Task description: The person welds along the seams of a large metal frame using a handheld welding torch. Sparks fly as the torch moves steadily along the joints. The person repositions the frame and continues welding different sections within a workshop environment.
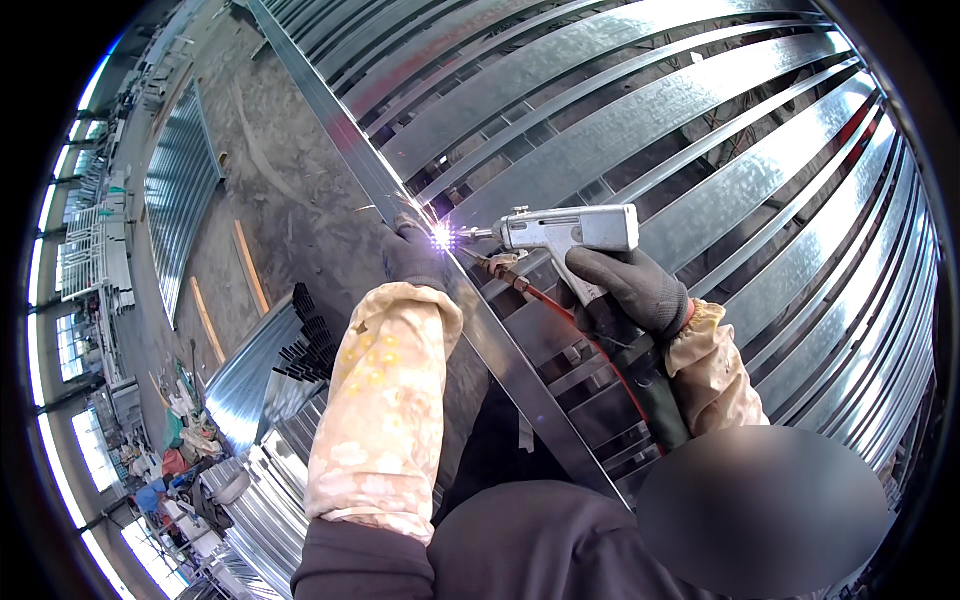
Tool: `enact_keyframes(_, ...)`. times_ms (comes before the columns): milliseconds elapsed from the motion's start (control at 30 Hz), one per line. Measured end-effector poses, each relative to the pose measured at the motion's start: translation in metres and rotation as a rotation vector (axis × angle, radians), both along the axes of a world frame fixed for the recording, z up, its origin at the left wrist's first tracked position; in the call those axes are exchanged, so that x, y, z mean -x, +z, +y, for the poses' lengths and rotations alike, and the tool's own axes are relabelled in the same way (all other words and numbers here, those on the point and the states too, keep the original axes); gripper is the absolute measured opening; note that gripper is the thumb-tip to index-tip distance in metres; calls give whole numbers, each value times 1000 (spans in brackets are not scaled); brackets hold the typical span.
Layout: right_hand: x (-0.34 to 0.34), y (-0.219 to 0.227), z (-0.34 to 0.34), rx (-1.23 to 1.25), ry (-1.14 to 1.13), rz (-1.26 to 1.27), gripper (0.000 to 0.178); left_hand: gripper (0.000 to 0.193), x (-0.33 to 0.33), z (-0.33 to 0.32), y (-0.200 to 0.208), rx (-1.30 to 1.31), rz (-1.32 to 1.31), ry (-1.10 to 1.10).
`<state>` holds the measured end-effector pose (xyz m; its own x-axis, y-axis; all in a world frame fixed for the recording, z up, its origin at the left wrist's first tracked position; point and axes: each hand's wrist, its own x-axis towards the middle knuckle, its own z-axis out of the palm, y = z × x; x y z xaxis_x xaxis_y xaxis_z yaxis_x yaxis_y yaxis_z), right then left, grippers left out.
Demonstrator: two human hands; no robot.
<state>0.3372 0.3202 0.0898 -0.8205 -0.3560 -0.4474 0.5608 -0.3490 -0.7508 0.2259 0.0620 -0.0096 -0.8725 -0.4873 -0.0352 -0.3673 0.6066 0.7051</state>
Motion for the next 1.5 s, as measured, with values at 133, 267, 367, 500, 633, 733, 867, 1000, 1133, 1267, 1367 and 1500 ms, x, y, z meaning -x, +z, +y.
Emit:
enact_keyframes(133,-2,-3,1,-3,-15,33,38,58,1,1,2,9,-75,-7)
enact_keyframes(267,-4,0,3,11,14,-44,38,60,0,5,10,-41,-117,23)
enact_keyframes(367,-6,4,4,-2,8,-59,38,61,-1,9,13,-28,-129,34)
enact_keyframes(500,-7,-10,1,-50,-13,32,37,61,2,0,0,-11,-83,29)
enact_keyframes(633,-9,-3,5,-36,40,-13,36,60,2,-2,-4,-1,-85,19)
enact_keyframes(733,-11,-18,4,-130,-26,89,36,58,1,5,3,0,-87,16)
enact_keyframes(867,-12,-8,5,-67,28,33,35,57,3,-7,-10,-27,-11,19)
enact_keyframes(1000,-15,-3,7,-36,20,-5,35,58,2,3,-6,83,18,27)
enact_keyframes(1133,-17,-16,2,-96,-42,116,34,59,-1,4,6,39,-81,6)
enact_keyframes(1267,-20,0,6,-20,4,-50,34,59,-3,7,8,32,-78,29)
enact_keyframes(1367,-22,1,7,-21,-11,-61,34,56,-4,13,13,-2,-82,39)
enact_keyframes(1500,-24,2,6,-28,6,-54,34,56,-1,2,2,64,-46,8)
